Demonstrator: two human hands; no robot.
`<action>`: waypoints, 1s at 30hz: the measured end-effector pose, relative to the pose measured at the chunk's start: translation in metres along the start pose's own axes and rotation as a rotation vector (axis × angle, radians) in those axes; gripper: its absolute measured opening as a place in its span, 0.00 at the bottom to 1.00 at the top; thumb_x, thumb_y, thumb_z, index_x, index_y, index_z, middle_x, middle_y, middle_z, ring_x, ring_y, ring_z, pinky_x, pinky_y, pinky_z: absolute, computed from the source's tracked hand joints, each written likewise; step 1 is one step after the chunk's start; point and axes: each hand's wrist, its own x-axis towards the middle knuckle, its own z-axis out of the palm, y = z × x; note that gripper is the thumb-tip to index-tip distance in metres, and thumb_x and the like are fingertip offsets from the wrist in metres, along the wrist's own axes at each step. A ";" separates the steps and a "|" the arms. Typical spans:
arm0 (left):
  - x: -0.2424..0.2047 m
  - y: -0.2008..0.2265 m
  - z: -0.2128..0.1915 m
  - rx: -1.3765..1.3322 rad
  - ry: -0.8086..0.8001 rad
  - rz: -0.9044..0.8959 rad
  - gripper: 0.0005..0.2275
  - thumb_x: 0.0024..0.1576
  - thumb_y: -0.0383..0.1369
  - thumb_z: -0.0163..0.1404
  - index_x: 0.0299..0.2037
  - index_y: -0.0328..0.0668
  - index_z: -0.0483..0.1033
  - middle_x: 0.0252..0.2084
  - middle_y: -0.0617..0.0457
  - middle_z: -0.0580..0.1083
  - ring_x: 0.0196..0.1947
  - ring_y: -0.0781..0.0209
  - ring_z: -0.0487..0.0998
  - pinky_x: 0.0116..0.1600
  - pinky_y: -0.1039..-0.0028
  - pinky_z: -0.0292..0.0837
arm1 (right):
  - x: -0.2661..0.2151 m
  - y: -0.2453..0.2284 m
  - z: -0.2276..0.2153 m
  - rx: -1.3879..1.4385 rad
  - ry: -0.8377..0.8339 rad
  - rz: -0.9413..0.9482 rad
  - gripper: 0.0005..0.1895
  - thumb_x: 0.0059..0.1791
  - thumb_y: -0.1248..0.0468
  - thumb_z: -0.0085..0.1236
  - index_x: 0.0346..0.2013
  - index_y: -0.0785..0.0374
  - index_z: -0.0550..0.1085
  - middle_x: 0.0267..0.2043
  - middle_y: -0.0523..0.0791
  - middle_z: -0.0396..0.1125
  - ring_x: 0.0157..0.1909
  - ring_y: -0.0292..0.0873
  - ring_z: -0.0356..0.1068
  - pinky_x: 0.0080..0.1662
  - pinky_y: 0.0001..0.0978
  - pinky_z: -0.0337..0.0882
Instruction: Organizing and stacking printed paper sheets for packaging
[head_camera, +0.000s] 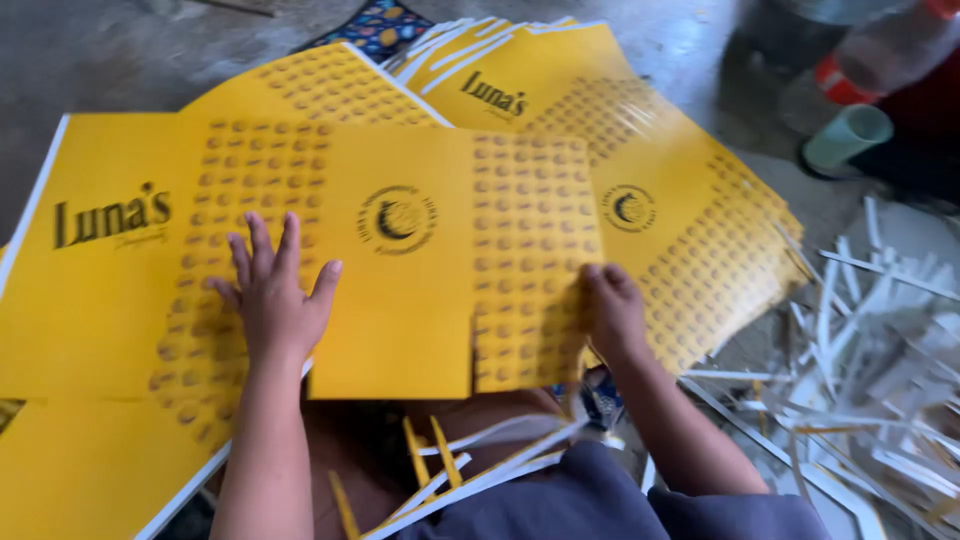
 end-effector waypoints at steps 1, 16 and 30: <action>-0.001 0.004 0.006 -0.013 -0.006 0.016 0.33 0.60 0.50 0.48 0.76 0.55 0.55 0.79 0.37 0.47 0.76 0.27 0.43 0.66 0.20 0.34 | 0.014 -0.002 -0.024 -0.001 0.019 -0.010 0.12 0.55 0.59 0.58 0.29 0.58 0.69 0.19 0.40 0.57 0.16 0.35 0.60 0.15 0.26 0.63; 0.000 0.008 0.050 0.297 -0.174 0.001 0.35 0.57 0.63 0.32 0.75 0.65 0.52 0.80 0.48 0.44 0.78 0.36 0.40 0.64 0.21 0.31 | 0.102 0.063 -0.217 0.200 0.620 0.088 0.08 0.57 0.59 0.53 0.45 0.60 0.75 0.44 0.42 0.73 0.47 0.45 0.76 0.49 0.43 0.80; -0.006 0.003 0.059 0.291 -0.062 0.089 0.34 0.60 0.63 0.31 0.75 0.63 0.55 0.80 0.44 0.48 0.77 0.32 0.42 0.64 0.21 0.30 | 0.046 0.031 -0.159 -0.197 0.650 0.339 0.10 0.59 0.54 0.52 0.45 0.56 0.73 0.41 0.41 0.69 0.35 0.41 0.67 0.33 0.35 0.73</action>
